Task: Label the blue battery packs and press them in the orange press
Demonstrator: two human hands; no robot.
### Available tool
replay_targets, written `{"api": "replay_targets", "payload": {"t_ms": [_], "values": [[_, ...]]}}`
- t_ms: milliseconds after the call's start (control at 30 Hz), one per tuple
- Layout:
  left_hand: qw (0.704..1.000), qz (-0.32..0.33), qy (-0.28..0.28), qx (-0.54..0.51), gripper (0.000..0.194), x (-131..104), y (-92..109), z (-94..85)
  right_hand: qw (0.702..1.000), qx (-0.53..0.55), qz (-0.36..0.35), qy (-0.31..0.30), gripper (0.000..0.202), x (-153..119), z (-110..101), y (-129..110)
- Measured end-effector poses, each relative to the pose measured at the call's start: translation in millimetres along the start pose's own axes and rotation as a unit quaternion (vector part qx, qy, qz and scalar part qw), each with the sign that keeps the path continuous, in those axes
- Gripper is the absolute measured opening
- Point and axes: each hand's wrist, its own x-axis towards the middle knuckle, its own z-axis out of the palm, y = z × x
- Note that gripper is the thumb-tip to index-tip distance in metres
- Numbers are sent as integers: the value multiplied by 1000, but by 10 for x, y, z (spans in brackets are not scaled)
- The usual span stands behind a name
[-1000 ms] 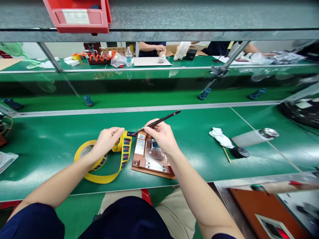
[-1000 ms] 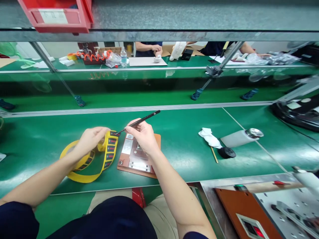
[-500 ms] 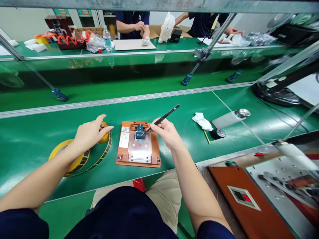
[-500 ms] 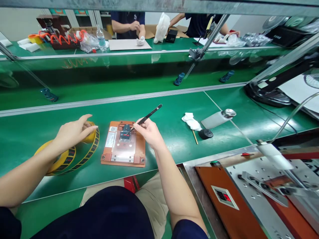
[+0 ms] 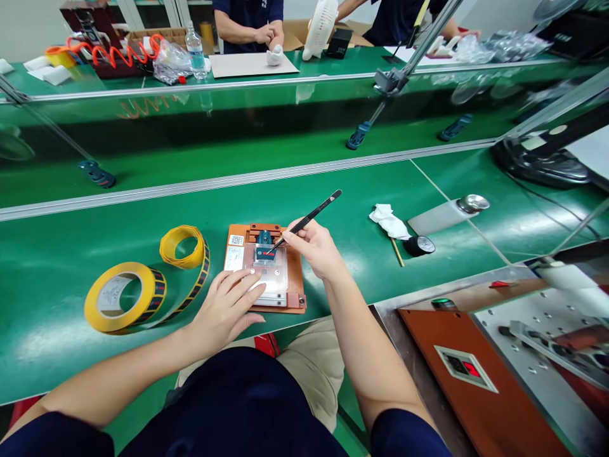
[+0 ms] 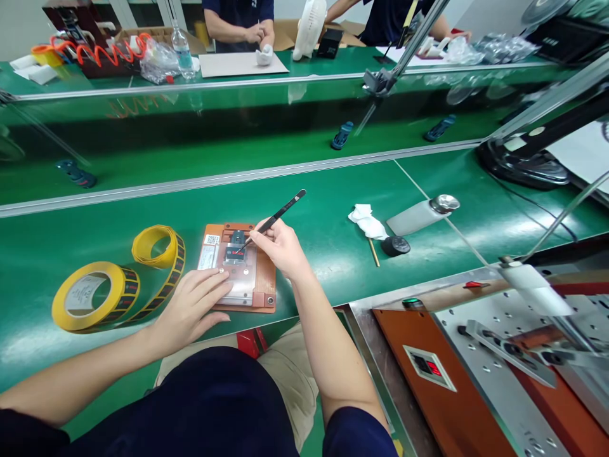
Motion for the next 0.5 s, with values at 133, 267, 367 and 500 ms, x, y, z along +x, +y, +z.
{"api": "replay_targets", "payload": {"t_ms": [133, 267, 367, 500], "values": [[1000, -7, -3, 2, 52, -8, -5, -13, 1000, -7, 6, -6, 36, 6, -8, 1], [1000, -7, -1, 13, 50, -13, 4, -2, 1000, -7, 2, -10, 34, 10, -15, 17], [1000, 4, 5, 21, 49, -3, 8, -3, 1000, -4, -4, -13, 32, 11, -23, 35], [999, 15, 13, 32, 47, 16, 9, -23, 1000, -13, -2, -16, 31, 21, -33, 38]]}}
